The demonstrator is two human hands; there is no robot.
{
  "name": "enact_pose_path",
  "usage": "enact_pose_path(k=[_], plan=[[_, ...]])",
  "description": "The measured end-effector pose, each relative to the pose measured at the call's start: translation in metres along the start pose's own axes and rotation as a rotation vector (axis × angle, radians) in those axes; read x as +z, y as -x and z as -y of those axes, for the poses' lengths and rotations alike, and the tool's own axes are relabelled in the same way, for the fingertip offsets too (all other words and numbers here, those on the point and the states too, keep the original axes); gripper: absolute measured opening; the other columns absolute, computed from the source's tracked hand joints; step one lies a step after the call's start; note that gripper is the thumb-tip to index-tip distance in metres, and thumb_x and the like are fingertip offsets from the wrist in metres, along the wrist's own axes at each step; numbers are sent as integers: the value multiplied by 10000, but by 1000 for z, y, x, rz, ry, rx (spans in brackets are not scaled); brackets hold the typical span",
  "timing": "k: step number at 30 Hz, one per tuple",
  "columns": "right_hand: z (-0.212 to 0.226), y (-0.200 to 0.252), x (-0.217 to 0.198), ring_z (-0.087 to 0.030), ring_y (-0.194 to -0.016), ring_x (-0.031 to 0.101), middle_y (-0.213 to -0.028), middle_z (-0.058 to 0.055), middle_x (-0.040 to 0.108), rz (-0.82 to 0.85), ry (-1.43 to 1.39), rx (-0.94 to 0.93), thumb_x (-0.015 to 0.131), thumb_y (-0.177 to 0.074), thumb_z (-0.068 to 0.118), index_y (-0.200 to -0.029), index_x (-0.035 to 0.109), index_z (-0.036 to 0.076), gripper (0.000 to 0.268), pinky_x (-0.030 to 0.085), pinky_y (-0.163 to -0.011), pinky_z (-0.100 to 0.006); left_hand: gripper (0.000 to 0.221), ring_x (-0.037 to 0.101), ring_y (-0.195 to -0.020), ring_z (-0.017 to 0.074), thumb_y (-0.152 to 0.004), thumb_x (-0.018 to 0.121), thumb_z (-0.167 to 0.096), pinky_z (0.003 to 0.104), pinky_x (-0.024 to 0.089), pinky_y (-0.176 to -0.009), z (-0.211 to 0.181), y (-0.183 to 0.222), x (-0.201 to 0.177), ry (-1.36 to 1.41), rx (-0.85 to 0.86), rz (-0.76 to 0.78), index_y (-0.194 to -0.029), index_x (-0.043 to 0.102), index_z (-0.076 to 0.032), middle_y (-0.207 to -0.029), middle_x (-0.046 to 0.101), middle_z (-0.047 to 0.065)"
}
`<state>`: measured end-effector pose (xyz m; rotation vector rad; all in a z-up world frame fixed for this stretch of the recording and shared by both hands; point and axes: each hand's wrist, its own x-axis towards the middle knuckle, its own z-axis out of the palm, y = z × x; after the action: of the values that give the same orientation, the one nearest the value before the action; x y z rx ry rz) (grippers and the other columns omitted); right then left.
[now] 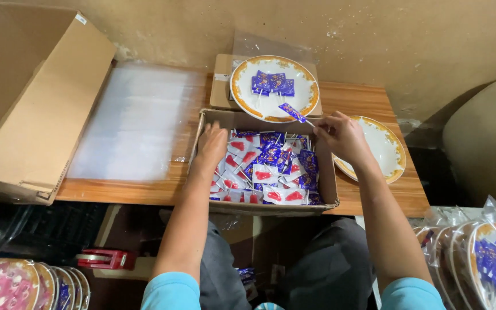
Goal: Arranging lollipops in a decorative pattern on plates for packaging
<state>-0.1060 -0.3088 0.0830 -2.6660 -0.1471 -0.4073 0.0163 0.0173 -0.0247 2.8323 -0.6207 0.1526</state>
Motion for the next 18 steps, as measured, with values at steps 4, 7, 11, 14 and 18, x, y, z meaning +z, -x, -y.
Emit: enact_pose_path(k=[4, 7, 11, 14, 18], plan=[[-36, -30, 27, -264, -796, 700, -875, 26, 618, -87, 283, 80, 745, -886, 384, -988, 771, 277, 150, 586, -755, -432, 106, 609, -1036, 368, -864, 701, -24, 421, 511, -962, 13, -11, 5, 117, 103, -215, -953, 732, -74, -963, 632, 134], [-35, -47, 34, -272, -767, 709, -851, 39, 611, -120, 414, 110, 720, -841, 382, -931, 775, 306, 130, 608, -743, -444, 52, 586, -990, 307, -921, 700, -86, 387, 460, -973, 8, 9, -39, 198, 154, -327, -942, 681, -130, -886, 610, 70], [-46, -72, 51, -305, -713, 723, -782, 14, 612, -175, 507, 83, 675, -818, 348, -862, 787, 269, 144, 618, -695, -461, 52, 622, -963, 316, -991, 636, -188, 401, 506, -887, 1, -1, -42, 344, 212, -420, -975, 626, -140, -868, 593, 85], [-64, -97, 68, -323, -706, 711, -781, -27, 596, -229, 513, 87, 652, -806, 338, -836, 770, 213, 174, 605, -659, -472, 41, 673, -914, 323, -997, 612, -181, 420, 558, -812, -23, -7, -53, 302, 209, -402, -970, 626, -153, -868, 609, 91], [-60, -105, 68, -321, -785, 697, -844, -48, 586, -283, 474, 75, 627, -849, 293, -860, 760, 162, 188, 599, -692, -477, 57, 705, -884, 307, -961, 659, -168, 394, 588, -762, -54, -38, -37, 258, 194, -429, -947, 654, -113, -869, 635, 86]])
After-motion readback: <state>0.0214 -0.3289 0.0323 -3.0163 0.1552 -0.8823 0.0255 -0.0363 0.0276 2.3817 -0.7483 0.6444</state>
